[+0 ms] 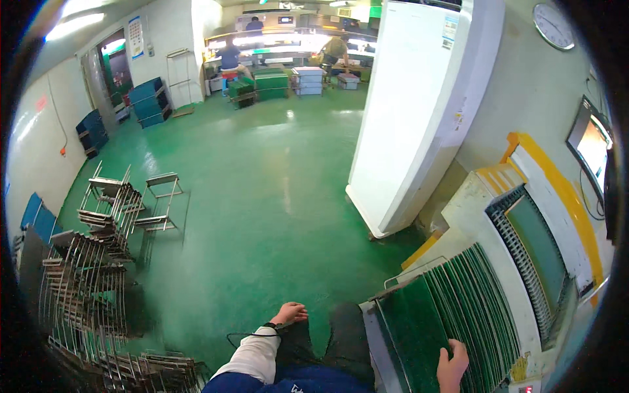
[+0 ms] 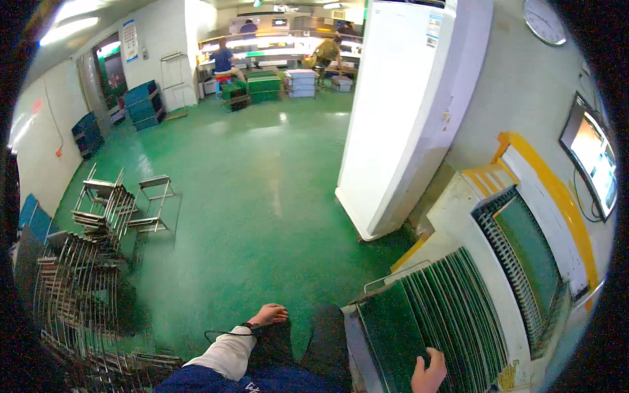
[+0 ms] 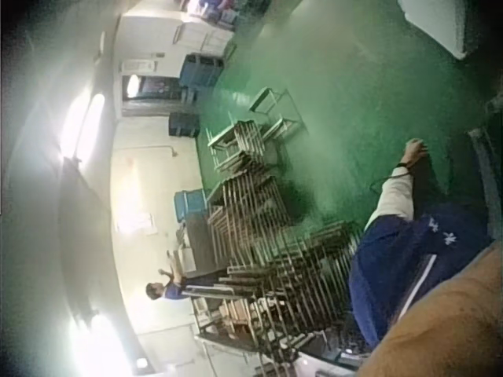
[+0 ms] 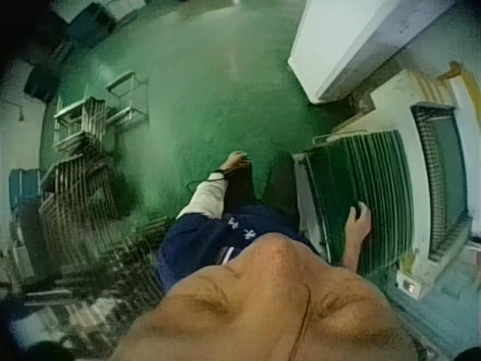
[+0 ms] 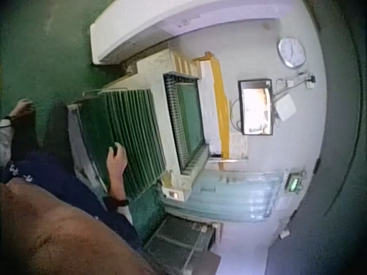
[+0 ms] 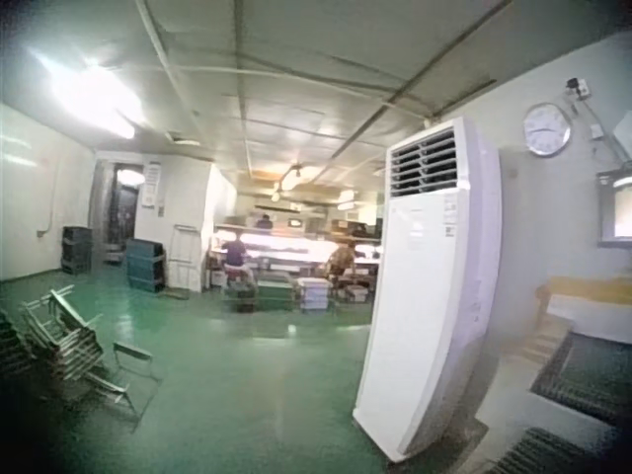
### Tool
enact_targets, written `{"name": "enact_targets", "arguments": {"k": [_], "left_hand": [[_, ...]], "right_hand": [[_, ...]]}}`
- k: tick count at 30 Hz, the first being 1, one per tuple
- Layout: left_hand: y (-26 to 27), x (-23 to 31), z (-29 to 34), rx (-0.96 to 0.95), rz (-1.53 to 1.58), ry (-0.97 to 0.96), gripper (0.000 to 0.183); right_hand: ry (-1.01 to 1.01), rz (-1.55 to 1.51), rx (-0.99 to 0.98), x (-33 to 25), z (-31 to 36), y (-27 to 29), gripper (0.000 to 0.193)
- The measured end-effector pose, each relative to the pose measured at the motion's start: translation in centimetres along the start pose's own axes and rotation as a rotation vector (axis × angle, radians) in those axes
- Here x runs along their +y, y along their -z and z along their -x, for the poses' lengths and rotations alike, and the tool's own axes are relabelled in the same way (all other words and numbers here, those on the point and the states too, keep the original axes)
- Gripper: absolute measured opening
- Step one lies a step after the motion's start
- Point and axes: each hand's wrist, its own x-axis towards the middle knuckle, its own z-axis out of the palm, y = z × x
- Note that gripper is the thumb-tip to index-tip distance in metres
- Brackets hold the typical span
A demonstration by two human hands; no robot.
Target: Transferring and organizing large green and blue panels on a rack and operating a processing machine.
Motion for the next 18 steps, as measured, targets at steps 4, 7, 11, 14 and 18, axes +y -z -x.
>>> {"name": "enact_targets", "arguments": {"k": [4, 7, 11, 14, 18], "left_hand": [[-0.4, 0.4, 0.7, 0.04, 0.007, 0.009, 0.029], [-0.4, 0.6, 1.0, 0.024, 0.021, 0.015, 0.029], [1.9, -0.9, -0.7, -0.04, 0.102, 0.001, 0.029], [0.1, -0.4, -0.2, 0.014, 0.014, 0.023, 0.027], [-0.5, 0.0, 0.5, 0.017, -0.009, 0.025, 0.028]], "right_hand": [[-0.451, 0.334, -0.611, -4.9, -2.4, 3.3, 0.047], [-0.569, 0.403, -0.694, -5.0, -3.0, 3.1, 0.049], [-0.473, 0.382, -0.732, -3.0, -3.8, 2.6, 0.051], [-0.5, 0.366, -0.754, -2.8, -4.1, 2.9, 0.05], [-0.54, 0.395, -0.713, -4.7, -4.1, 2.6, 0.05]]}}
